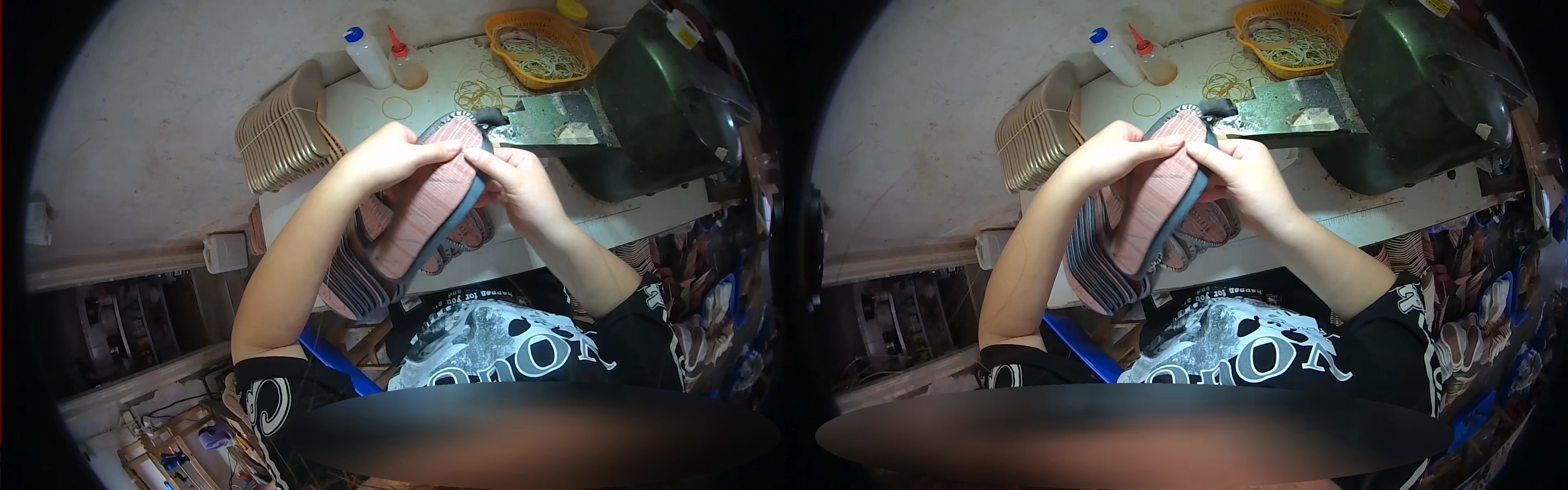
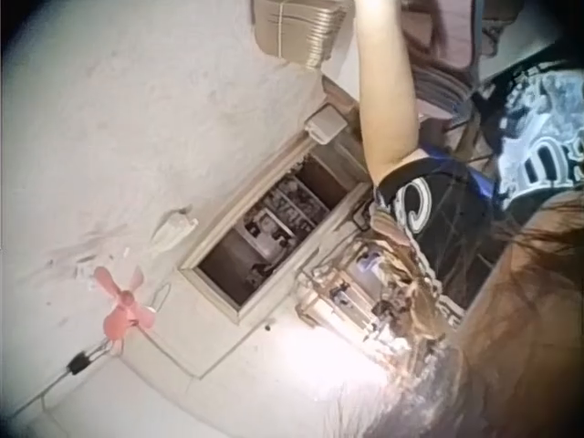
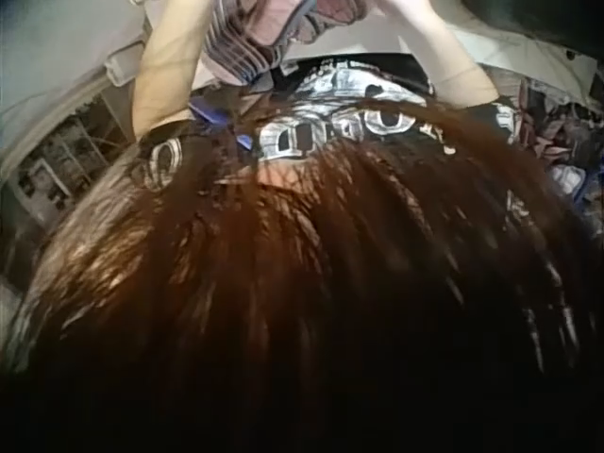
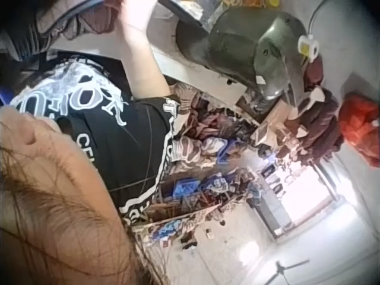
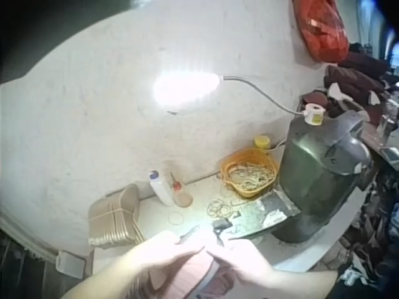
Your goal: The recorder is assembling shoe insoles and outsoles at a workstation.
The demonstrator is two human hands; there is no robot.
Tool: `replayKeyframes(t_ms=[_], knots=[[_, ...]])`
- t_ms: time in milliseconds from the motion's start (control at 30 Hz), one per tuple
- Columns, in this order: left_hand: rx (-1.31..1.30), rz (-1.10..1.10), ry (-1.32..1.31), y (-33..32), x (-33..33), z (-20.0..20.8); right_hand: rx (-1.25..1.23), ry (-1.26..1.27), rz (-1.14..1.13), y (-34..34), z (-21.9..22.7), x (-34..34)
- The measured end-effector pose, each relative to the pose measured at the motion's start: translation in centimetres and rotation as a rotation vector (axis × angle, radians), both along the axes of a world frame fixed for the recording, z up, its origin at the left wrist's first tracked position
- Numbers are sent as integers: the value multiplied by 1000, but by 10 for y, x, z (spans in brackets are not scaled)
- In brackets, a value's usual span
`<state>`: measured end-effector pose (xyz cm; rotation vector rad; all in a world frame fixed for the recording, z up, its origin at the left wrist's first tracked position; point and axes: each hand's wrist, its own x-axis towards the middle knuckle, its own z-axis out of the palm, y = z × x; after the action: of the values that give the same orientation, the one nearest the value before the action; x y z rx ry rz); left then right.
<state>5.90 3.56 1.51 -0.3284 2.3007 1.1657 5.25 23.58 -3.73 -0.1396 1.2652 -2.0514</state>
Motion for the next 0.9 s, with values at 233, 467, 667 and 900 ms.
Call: replayKeyframes(t_ms=[233,467,667,900], knots=[[60,117,-166,20,9,5,151,140,202,19,-9,29],[240,129,-35,10,23,-10,45,128,98,18,-15,7],[234,304,70,18,22,-14,31,30,154,28,-15,-9],[252,373,145,9,10,-22,182,-32,545,74,-31,42]])
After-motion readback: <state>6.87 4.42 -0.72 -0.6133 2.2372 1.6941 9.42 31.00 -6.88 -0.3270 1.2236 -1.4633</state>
